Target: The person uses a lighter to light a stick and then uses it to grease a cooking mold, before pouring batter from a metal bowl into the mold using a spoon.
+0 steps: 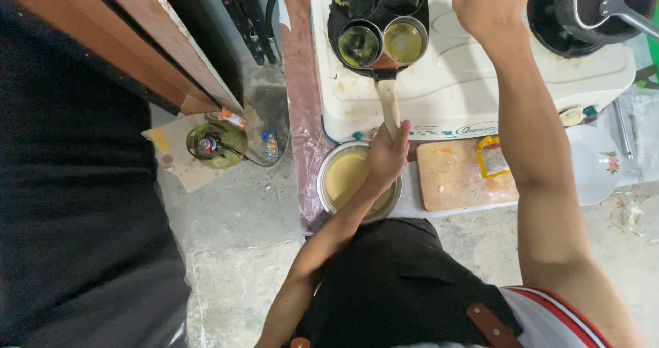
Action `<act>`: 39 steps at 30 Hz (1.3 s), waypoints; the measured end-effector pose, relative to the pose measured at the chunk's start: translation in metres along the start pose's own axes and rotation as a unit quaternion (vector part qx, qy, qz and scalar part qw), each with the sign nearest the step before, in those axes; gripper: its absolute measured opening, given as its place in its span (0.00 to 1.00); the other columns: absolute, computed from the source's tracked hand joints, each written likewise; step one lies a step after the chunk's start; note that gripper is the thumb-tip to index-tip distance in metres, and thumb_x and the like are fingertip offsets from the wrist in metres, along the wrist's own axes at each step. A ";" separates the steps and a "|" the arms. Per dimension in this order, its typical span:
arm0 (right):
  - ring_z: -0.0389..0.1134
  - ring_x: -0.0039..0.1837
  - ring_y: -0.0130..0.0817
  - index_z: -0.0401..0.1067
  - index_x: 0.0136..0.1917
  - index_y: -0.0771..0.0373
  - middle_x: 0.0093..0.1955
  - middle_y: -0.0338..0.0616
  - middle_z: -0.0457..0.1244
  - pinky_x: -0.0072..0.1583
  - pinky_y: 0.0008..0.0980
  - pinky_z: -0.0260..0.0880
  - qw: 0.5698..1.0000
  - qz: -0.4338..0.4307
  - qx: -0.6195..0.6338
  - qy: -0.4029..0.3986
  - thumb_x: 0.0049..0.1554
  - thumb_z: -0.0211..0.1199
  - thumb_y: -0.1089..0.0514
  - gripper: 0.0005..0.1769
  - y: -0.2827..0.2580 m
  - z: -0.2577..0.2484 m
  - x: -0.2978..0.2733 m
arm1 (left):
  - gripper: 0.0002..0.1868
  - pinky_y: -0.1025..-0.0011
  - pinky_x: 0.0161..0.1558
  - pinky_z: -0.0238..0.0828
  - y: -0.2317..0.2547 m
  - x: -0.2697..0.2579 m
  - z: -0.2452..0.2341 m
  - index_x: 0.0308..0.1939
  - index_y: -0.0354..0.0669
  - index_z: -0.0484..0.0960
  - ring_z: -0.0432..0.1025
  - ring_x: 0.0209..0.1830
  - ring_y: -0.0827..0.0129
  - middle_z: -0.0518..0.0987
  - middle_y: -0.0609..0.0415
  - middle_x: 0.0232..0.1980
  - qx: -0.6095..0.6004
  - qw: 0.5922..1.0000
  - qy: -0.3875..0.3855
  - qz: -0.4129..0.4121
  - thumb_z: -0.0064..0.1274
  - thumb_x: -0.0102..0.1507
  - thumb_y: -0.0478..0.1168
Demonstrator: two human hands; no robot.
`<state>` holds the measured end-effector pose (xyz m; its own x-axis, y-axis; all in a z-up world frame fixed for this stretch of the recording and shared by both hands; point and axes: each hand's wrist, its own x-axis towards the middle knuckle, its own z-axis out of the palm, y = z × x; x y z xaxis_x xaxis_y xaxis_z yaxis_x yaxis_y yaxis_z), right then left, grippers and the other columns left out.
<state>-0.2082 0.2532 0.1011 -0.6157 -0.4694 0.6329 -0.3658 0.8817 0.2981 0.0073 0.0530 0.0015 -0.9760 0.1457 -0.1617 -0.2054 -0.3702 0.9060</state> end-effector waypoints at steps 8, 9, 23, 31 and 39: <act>0.69 0.41 0.52 0.76 0.42 0.65 0.40 0.48 0.68 0.40 0.49 0.66 0.983 0.129 0.094 -0.090 0.60 0.63 0.57 0.09 0.008 0.005 -0.013 | 0.18 0.75 0.18 0.61 0.029 -0.002 0.005 0.38 0.39 0.69 0.62 0.14 0.78 0.67 0.61 0.20 0.020 0.998 0.008 -0.065 0.44 0.73 0.50; 0.70 0.42 0.56 0.78 0.42 0.64 0.40 0.53 0.69 0.43 0.52 0.68 0.968 0.166 0.103 -0.156 0.62 0.64 0.52 0.14 0.009 0.005 -0.012 | 0.18 0.75 0.18 0.61 0.030 -0.003 0.004 0.38 0.39 0.69 0.62 0.14 0.78 0.67 0.61 0.20 0.020 0.998 0.007 -0.065 0.44 0.73 0.50; 0.70 0.46 0.63 0.79 0.39 0.67 0.40 0.63 0.68 0.50 0.57 0.69 0.914 0.234 0.118 -0.310 0.66 0.64 0.41 0.28 -0.020 0.008 0.003 | 0.14 0.75 0.20 0.60 0.018 -0.001 0.002 0.49 0.38 0.72 0.61 0.17 0.79 0.68 0.60 0.23 0.011 0.998 -0.008 -0.053 0.46 0.72 0.47; 0.71 0.47 0.62 0.81 0.44 0.65 0.41 0.62 0.69 0.52 0.55 0.70 0.912 0.262 0.102 -0.298 0.65 0.65 0.40 0.25 -0.005 -0.013 0.002 | 0.15 0.76 0.22 0.63 0.021 -0.001 -0.001 0.50 0.38 0.72 0.63 0.20 0.80 0.70 0.61 0.25 0.026 0.998 -0.021 -0.046 0.46 0.72 0.48; 0.71 0.47 0.59 0.82 0.43 0.62 0.41 0.58 0.70 0.52 0.54 0.70 0.897 0.249 0.144 -0.337 0.62 0.67 0.39 0.23 -0.010 -0.007 0.007 | 0.16 0.76 0.21 0.59 0.013 0.003 -0.003 0.50 0.38 0.72 0.62 0.19 0.79 0.71 0.59 0.24 0.003 0.997 -0.019 -0.073 0.46 0.72 0.49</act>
<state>-0.2041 0.2418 0.1070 -0.9990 -0.0291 0.0326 -0.0340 0.9865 -0.1603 0.0010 0.0461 0.0116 -0.9321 0.2319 -0.2782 -0.3452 -0.3362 0.8763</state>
